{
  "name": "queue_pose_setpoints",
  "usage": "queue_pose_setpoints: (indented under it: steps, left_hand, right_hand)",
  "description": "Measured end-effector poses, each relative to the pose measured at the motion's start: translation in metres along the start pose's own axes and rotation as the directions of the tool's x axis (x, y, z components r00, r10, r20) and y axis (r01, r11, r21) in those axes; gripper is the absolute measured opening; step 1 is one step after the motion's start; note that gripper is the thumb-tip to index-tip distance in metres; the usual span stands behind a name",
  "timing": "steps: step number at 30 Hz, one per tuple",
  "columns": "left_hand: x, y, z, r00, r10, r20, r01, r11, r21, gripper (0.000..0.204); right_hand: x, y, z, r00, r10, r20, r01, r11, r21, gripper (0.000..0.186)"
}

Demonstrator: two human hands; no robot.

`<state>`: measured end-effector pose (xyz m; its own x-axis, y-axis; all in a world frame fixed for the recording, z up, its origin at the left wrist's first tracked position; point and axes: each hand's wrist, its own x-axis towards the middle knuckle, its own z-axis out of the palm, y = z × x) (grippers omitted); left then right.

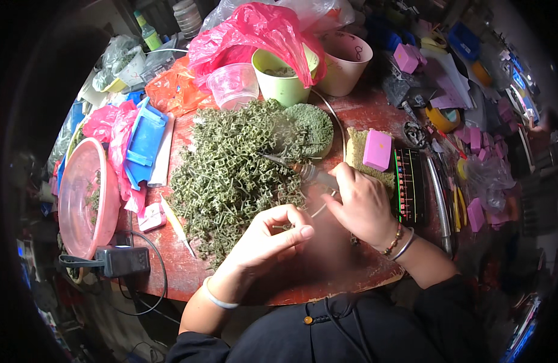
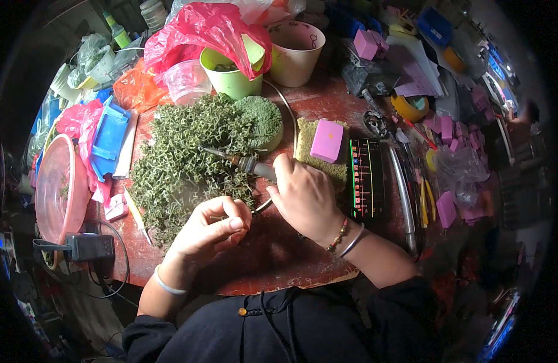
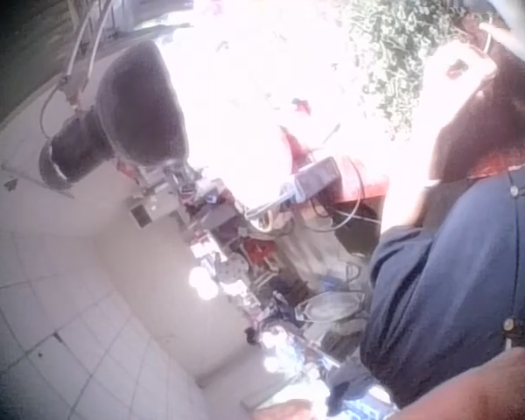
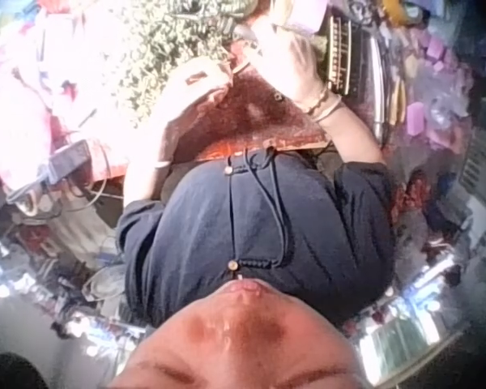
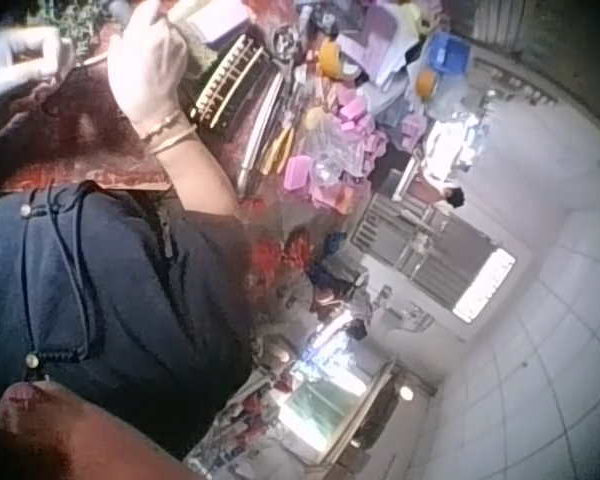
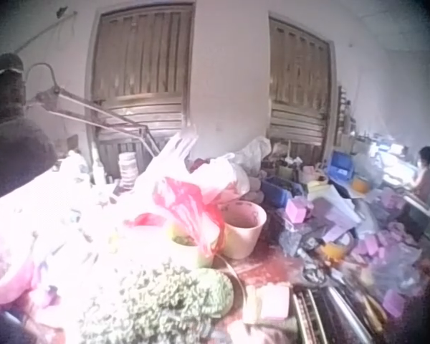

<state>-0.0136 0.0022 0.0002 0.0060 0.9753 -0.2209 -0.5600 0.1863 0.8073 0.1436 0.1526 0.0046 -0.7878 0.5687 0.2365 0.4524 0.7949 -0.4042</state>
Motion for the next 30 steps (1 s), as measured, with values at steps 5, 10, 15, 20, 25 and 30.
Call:
queue_pose_setpoints:
  steps: [5,10,15,20,25,30]
  left_hand:
    - [0.0,-0.002,-0.001,0.998,-0.054,-0.033,0.054,0.998,0.016,0.017]
    - [0.002,0.0,0.002,0.996,-0.048,-0.075,0.051,0.998,0.048,0.015]
    - [0.003,0.001,0.006,0.985,0.036,-0.168,-0.015,0.992,0.125,0.019]
    - [0.003,-0.004,0.01,0.961,0.25,-0.119,-0.221,0.952,0.213,0.04]
    - [0.0,0.0,0.012,0.958,0.276,-0.081,-0.23,0.903,0.363,0.039]
    - [-0.001,0.0,0.008,0.966,0.232,-0.109,-0.186,0.927,0.327,0.027]
  right_hand:
    - [0.001,0.0,0.001,0.999,0.014,-0.032,-0.014,1.0,0.01,0.031]
    - [-0.005,0.003,-0.005,0.989,0.007,-0.147,0.008,0.995,0.1,0.022]
    - [-0.017,-0.009,-0.015,0.956,0.205,-0.21,-0.084,0.878,0.472,0.016]
    - [-0.028,-0.023,-0.021,0.946,0.292,-0.139,-0.062,0.585,0.809,0.02]
    - [-0.037,-0.023,-0.02,0.961,0.262,-0.093,-0.088,0.602,0.794,0.02]
    - [-0.048,-0.022,-0.031,0.94,0.342,0.0,-0.224,0.615,0.756,0.017]
